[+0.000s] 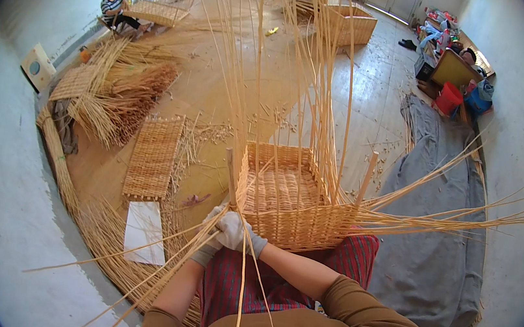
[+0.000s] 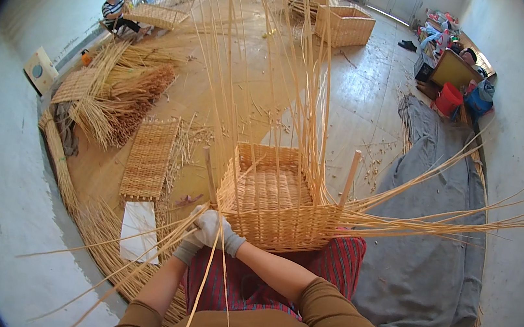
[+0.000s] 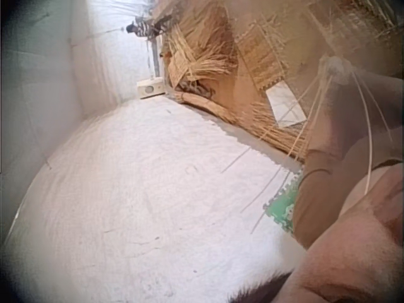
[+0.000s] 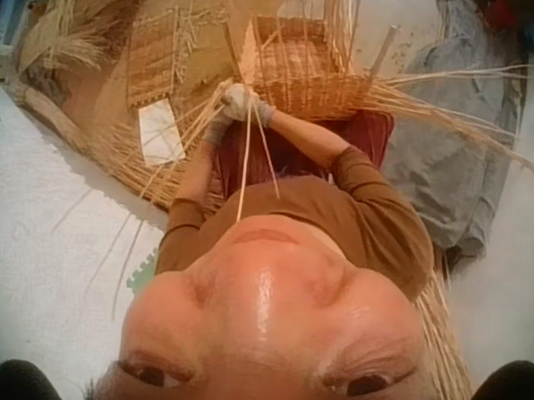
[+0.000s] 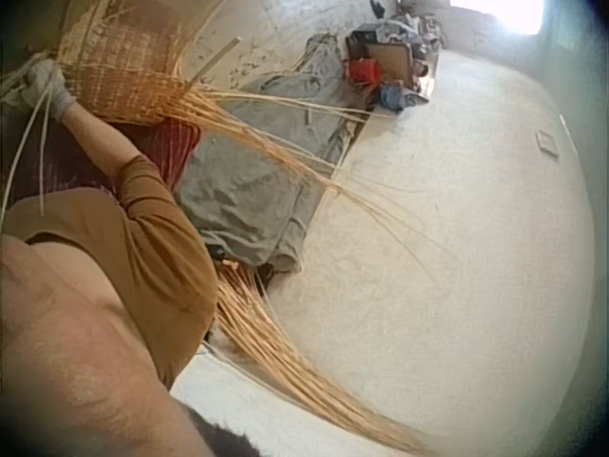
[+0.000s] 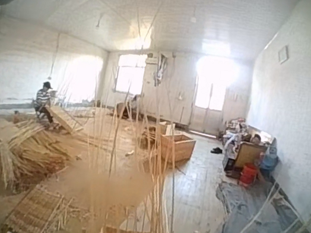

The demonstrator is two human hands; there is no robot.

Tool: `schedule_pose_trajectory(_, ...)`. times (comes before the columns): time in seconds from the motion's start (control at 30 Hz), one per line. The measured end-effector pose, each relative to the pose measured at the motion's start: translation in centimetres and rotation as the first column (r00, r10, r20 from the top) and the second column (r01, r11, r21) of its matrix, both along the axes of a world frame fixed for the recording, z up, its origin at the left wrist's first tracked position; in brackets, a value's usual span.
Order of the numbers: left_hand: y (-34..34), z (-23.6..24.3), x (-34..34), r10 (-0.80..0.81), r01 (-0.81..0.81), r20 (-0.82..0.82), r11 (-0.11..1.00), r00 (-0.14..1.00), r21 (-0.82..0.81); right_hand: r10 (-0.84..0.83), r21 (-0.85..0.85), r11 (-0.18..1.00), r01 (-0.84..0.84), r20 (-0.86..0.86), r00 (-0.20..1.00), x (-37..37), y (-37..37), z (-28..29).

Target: The recorder is weaving a basket using long wooden or wicker strips, measuring dimensions with a tape measure.

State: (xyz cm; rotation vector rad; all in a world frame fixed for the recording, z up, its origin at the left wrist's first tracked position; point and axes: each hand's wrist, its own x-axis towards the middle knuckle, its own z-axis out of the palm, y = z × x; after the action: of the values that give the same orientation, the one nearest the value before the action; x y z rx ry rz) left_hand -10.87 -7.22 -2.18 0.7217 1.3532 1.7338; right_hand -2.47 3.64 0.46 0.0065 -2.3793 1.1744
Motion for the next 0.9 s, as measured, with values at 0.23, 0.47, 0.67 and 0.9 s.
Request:
schedule_pose_trajectory(0.23,-0.1,-1.5,-0.3,0.015,-0.016,0.015,0.998,1.000,0.068,-0.182,0.071,0.981,0.183,-0.017,0.983,0.3,-2.3,-1.7)
schedule_pose_trajectory(0.47,-0.1,3.3,-3.4,-0.145,0.132,-0.099,0.983,0.985,-0.127,0.099,0.186,0.979,-0.084,-0.070,0.993,3.5,-2.6,5.2)
schedule_pose_trajectory(0.67,3.4,5.3,-5.9,-0.557,0.556,0.011,0.827,0.830,-0.080,0.164,0.059,0.984,-0.167,0.047,0.985,7.4,-1.1,5.6)
schedule_pose_trajectory(0.9,2.8,3.5,-2.6,-0.345,0.344,-0.021,0.939,0.939,-0.028,-0.200,-0.833,0.454,0.318,0.252,0.947,16.4,8.0,3.9)
